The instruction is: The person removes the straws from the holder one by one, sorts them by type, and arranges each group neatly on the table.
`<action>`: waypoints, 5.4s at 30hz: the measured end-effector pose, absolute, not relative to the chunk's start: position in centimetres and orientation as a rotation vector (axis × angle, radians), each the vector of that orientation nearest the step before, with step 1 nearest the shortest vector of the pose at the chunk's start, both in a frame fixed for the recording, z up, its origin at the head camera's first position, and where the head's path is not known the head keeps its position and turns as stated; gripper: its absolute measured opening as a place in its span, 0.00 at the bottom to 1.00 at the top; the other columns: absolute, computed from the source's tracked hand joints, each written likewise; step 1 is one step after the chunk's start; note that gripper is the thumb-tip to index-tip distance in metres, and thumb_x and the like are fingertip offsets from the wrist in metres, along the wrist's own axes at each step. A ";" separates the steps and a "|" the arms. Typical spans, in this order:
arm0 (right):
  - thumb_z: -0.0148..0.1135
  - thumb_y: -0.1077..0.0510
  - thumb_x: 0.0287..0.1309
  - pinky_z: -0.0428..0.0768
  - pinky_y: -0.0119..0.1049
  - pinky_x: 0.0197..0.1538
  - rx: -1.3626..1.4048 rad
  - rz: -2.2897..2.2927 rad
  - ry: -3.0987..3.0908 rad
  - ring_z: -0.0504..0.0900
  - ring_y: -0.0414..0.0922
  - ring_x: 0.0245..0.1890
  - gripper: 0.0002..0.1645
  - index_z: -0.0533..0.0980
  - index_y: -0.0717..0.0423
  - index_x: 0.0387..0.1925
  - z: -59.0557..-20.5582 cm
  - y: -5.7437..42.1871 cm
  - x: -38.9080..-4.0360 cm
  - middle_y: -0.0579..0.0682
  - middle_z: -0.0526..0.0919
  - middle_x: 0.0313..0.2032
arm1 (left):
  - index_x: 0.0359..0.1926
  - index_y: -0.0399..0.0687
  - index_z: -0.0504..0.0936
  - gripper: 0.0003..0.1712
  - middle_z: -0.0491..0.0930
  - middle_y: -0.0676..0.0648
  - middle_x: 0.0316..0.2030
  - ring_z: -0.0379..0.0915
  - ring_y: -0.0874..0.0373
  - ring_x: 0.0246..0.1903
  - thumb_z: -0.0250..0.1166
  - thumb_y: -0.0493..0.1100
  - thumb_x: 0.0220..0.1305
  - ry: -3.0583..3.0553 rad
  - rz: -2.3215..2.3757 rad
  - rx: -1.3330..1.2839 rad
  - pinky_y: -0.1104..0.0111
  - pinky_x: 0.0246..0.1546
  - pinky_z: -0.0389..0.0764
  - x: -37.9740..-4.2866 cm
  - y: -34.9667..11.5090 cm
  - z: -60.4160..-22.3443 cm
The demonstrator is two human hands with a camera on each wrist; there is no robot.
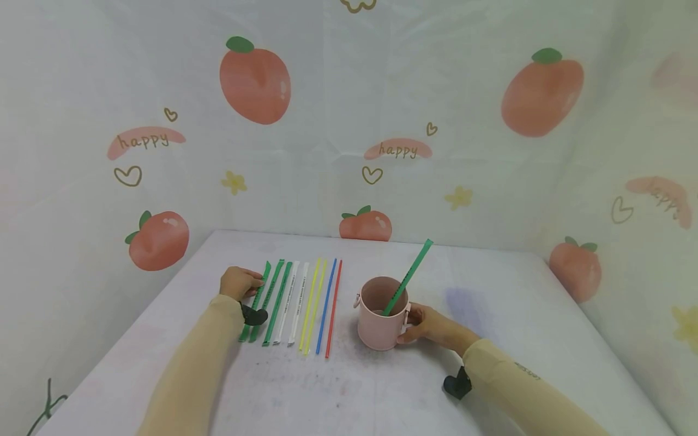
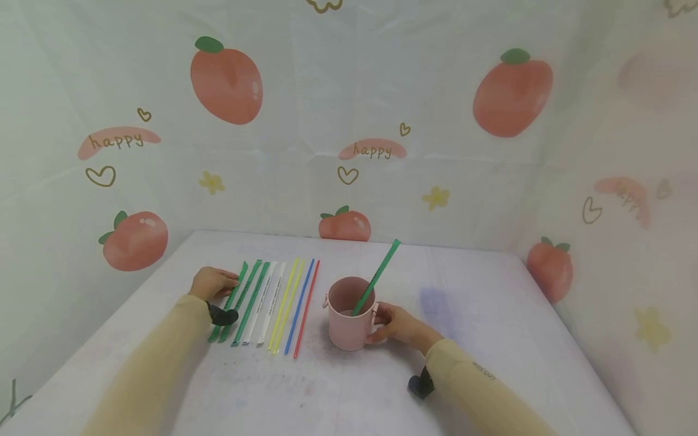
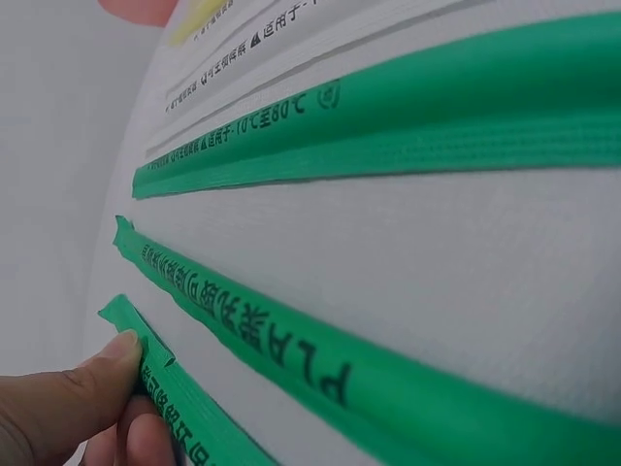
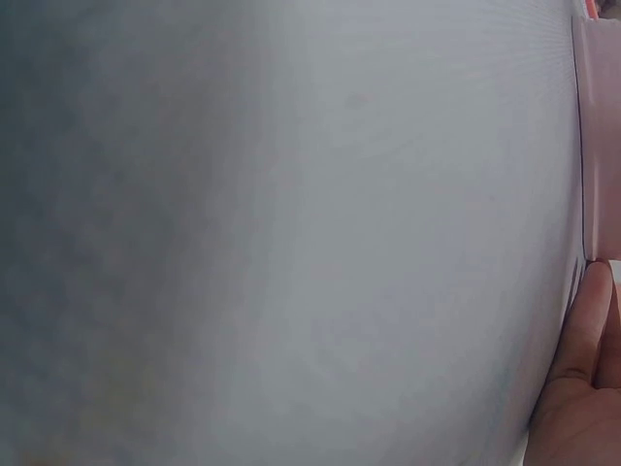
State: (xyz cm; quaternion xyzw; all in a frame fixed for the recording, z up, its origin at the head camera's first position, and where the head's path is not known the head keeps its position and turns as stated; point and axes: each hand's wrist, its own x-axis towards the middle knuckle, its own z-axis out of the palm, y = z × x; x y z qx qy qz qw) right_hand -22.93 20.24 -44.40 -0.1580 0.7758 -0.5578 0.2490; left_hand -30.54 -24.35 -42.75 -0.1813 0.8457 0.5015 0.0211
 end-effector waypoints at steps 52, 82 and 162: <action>0.72 0.64 0.49 0.66 0.46 0.65 -0.429 -1.521 2.120 0.71 0.50 0.60 0.39 0.67 0.65 0.63 -44.4 20.4 -23.0 0.56 0.76 0.57 | 0.67 0.37 0.67 0.27 0.68 0.37 0.64 0.71 0.49 0.58 0.58 0.41 0.71 2.351 1.837 -0.084 0.62 0.61 0.74 -29.9 -19.5 -36.2; 0.72 0.64 0.50 0.65 0.49 0.65 -0.437 -1.514 2.112 0.72 0.48 0.57 0.38 0.68 0.64 0.62 -44.1 20.2 -22.8 0.54 0.77 0.56 | 0.56 0.38 0.78 0.19 0.81 0.42 0.48 0.80 0.53 0.48 0.65 0.34 0.63 2.104 1.926 0.489 0.64 0.51 0.82 -24.7 -2.7 -31.0; 0.72 0.65 0.49 0.65 0.46 0.64 -0.442 -1.534 2.082 0.72 0.47 0.57 0.40 0.66 0.65 0.64 -44.3 20.3 -23.0 0.53 0.76 0.56 | 0.46 0.34 0.81 0.12 0.82 0.45 0.40 0.82 0.61 0.34 0.66 0.34 0.62 2.108 2.148 0.451 0.63 0.45 0.85 -26.4 -2.1 -29.1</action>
